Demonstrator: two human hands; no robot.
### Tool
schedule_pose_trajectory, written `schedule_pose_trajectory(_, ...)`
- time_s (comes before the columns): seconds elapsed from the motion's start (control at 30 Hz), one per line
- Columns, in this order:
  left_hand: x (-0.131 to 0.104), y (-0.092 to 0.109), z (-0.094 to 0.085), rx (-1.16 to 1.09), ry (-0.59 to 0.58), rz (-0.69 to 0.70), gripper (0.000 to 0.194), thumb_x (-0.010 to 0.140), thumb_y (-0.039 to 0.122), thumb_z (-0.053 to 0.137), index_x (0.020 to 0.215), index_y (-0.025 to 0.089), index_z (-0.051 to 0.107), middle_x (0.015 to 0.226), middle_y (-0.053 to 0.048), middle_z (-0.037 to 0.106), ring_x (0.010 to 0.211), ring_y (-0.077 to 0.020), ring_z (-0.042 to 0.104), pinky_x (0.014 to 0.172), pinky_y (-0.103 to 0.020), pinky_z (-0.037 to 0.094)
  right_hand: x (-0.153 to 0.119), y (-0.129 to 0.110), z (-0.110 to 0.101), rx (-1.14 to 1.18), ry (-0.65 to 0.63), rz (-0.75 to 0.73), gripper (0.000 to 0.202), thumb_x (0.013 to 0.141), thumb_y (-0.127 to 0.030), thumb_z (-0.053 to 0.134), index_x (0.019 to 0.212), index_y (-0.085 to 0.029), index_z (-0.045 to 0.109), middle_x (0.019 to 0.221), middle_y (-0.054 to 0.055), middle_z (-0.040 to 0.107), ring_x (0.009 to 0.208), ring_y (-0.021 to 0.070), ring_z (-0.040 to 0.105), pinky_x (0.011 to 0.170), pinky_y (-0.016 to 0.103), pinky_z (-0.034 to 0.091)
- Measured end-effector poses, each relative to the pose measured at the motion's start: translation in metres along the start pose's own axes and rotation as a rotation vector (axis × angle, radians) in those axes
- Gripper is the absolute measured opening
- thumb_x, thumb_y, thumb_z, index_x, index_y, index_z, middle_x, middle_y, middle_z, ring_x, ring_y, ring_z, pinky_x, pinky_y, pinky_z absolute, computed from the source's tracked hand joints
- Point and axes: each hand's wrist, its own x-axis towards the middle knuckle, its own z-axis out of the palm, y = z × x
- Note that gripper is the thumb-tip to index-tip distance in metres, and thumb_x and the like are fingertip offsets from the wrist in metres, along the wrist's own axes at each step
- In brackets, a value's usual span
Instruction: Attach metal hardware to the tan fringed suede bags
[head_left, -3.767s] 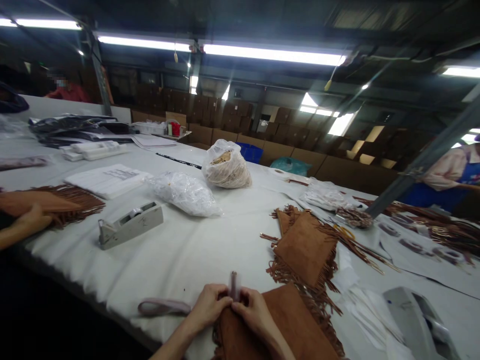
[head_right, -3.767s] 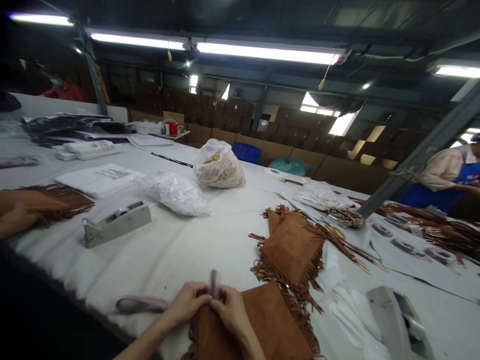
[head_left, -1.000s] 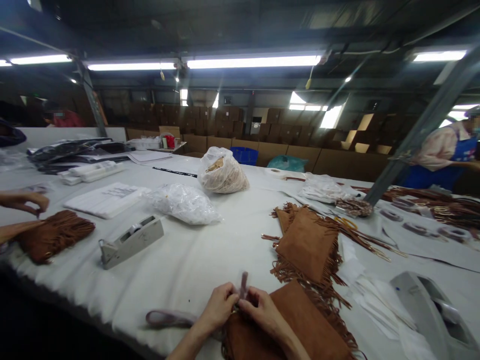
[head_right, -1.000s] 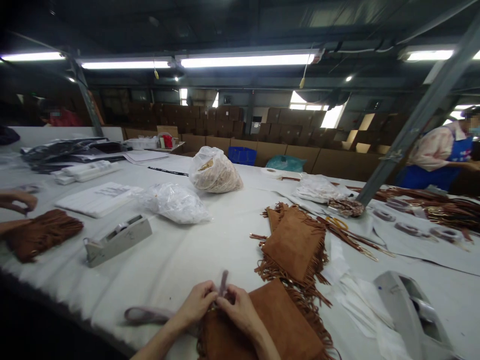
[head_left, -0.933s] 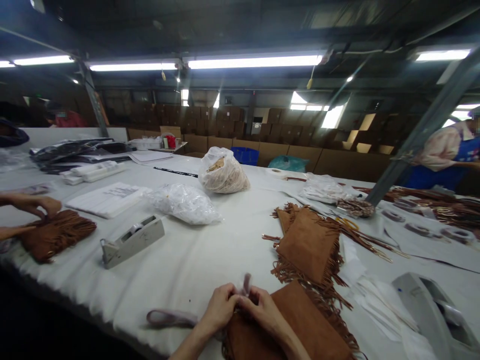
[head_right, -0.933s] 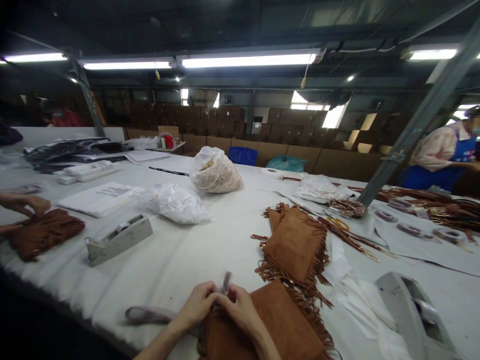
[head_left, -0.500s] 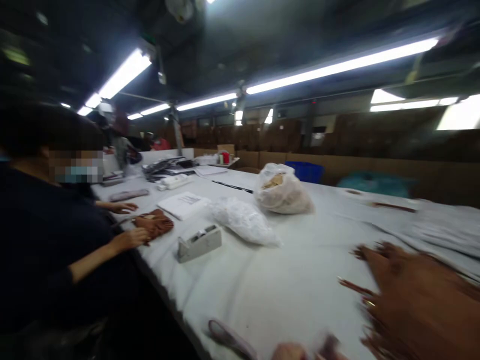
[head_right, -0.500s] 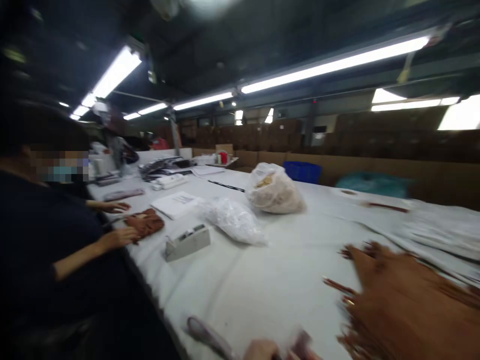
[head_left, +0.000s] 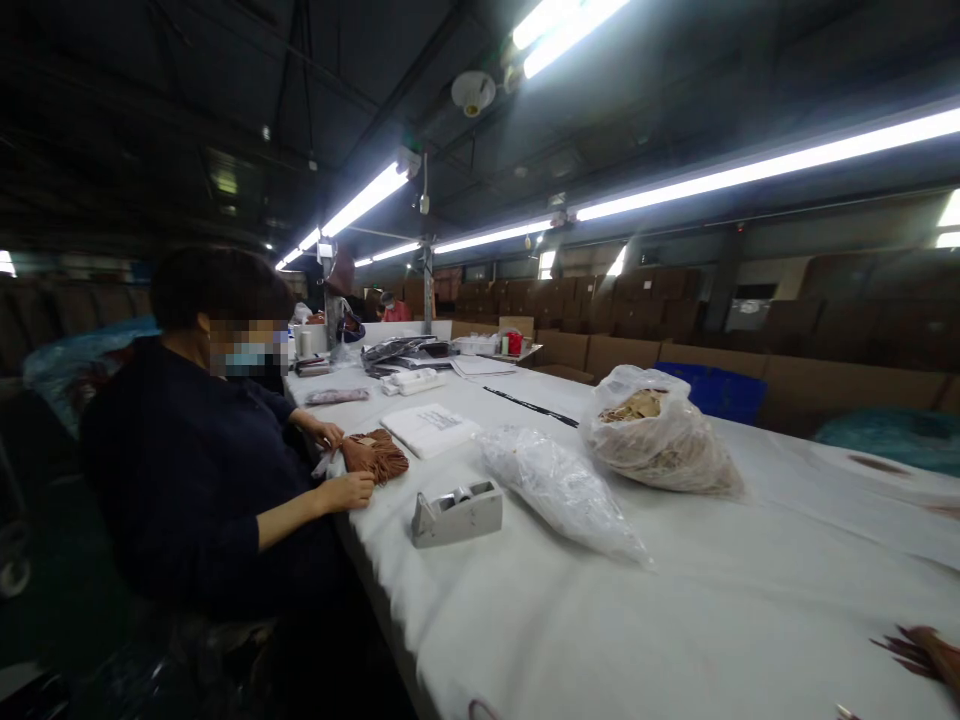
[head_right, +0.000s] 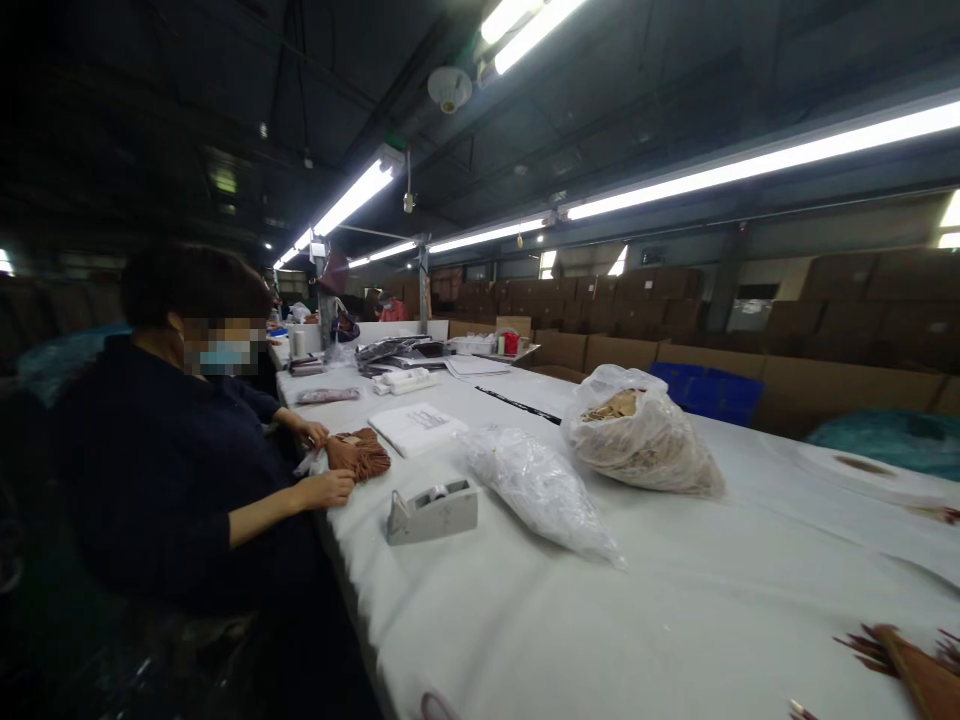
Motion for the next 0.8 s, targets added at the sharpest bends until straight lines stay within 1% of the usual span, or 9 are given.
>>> schedule_pose_trajectory(0.07, -0.014, -0.002, 0.007, 0.028, 0.001, -0.018, 0.037, 0.073, 0.056, 0.054, 0.106, 0.040, 0.059, 0.090, -0.009, 0.066, 0.089, -0.0317, 0.058, 0.066, -0.047, 0.044, 0.006, -0.009, 0.012, 0.014, -0.019, -0.021, 0.031, 0.053, -0.053, 0.063, 0.081, -0.041, 0.069, 0.074, 0.013, 0.068, 0.079, 0.0392, 0.064, 0.047, 0.044, 0.047)
schedule_pose_trajectory(0.13, -0.037, -0.007, 0.033, 0.031, -0.022, -0.034, 0.038, 0.075, 0.054, 0.055, 0.110, 0.039, 0.057, 0.092, -0.007, 0.065, 0.089, -0.0287, 0.058, 0.069, -0.045, 0.045, -0.008, 0.002, 0.005, 0.026, -0.046, -0.024, 0.026, 0.054, -0.053, 0.063, 0.074, -0.038, 0.068, 0.071, 0.012, 0.067, 0.077, 0.0383, 0.064, 0.046, 0.043, 0.045)
schedule_pose_trajectory(0.27, -0.099, -0.015, 0.111, 0.004, -0.151, -0.063, 0.050, 0.071, 0.044, 0.060, 0.118, 0.027, 0.054, 0.090, -0.009, 0.064, 0.082, -0.0254, 0.057, 0.072, -0.040, 0.044, -0.088, 0.059, -0.054, 0.009, -0.029, 0.094, 0.031, 0.061, -0.055, 0.059, 0.068, -0.027, 0.067, 0.068, 0.009, 0.065, 0.072, 0.0317, 0.063, 0.057, 0.040, 0.049)
schedule_pose_trajectory(0.33, -0.120, -0.015, 0.134, 0.019, -0.162, -0.057, 0.047, 0.070, 0.039, 0.059, 0.114, 0.022, 0.056, 0.083, -0.007, 0.065, 0.076, -0.0226, 0.057, 0.071, -0.035, 0.043, -0.126, 0.075, -0.081, 0.023, -0.037, 0.101, 0.035, 0.068, -0.054, 0.054, 0.066, -0.021, 0.064, 0.069, 0.008, 0.065, 0.070, 0.0263, 0.060, 0.064, 0.037, 0.048)
schedule_pose_trajectory(0.43, -0.124, -0.013, 0.141, 0.049, -0.151, -0.014, 0.023, 0.073, 0.037, 0.054, 0.081, 0.018, 0.064, 0.071, -0.002, 0.062, 0.070, -0.0182, 0.054, 0.068, -0.030, 0.039, -0.147, 0.076, -0.097, 0.045, -0.033, 0.061, 0.034, 0.076, -0.049, 0.050, 0.062, -0.019, 0.058, 0.066, 0.005, 0.061, 0.065, 0.0197, 0.054, 0.063, 0.030, 0.043)
schedule_pose_trajectory(0.53, -0.116, -0.012, 0.139, 0.066, -0.132, -0.016, 0.022, 0.075, 0.034, 0.049, 0.062, 0.017, 0.058, 0.063, -0.001, 0.057, 0.067, -0.0170, 0.052, 0.066, -0.029, 0.037, -0.141, 0.069, -0.097, 0.025, 0.006, 0.094, 0.036, 0.076, -0.049, 0.051, 0.055, -0.019, 0.050, 0.059, 0.002, 0.055, 0.060, 0.0166, 0.048, 0.059, 0.028, 0.038)
schedule_pose_trajectory(0.67, -0.112, -0.010, 0.140, 0.090, -0.084, -0.045, 0.018, 0.073, 0.028, 0.049, 0.059, 0.018, 0.054, 0.062, -0.001, 0.056, 0.068, -0.0177, 0.052, 0.065, -0.029, 0.037, -0.133, 0.063, -0.104, 0.146, -0.088, 0.098, 0.036, 0.073, -0.052, 0.055, 0.067, -0.016, 0.059, 0.068, 0.003, 0.062, 0.069, 0.0197, 0.054, 0.063, 0.029, 0.043)
schedule_pose_trajectory(0.73, -0.114, -0.008, 0.142, 0.114, -0.035, -0.071, 0.015, 0.074, 0.026, 0.051, 0.062, 0.019, 0.056, 0.067, -0.003, 0.060, 0.071, -0.0188, 0.054, 0.068, -0.031, 0.039, -0.132, 0.064, -0.107, 0.231, -0.177, 0.083, 0.038, 0.074, -0.053, 0.056, 0.076, -0.016, 0.063, 0.075, 0.005, 0.065, 0.074, 0.0223, 0.058, 0.066, 0.030, 0.046)
schedule_pose_trajectory(0.8, -0.115, -0.007, 0.141, 0.140, 0.004, -0.093, 0.012, 0.076, 0.026, 0.054, 0.067, 0.019, 0.059, 0.076, -0.006, 0.063, 0.078, -0.0206, 0.055, 0.073, -0.033, 0.042, -0.128, 0.068, -0.105, 0.211, -0.204, 0.081, 0.037, 0.077, -0.053, 0.056, 0.076, -0.017, 0.064, 0.073, 0.005, 0.065, 0.073, 0.0229, 0.060, 0.066, 0.030, 0.049)
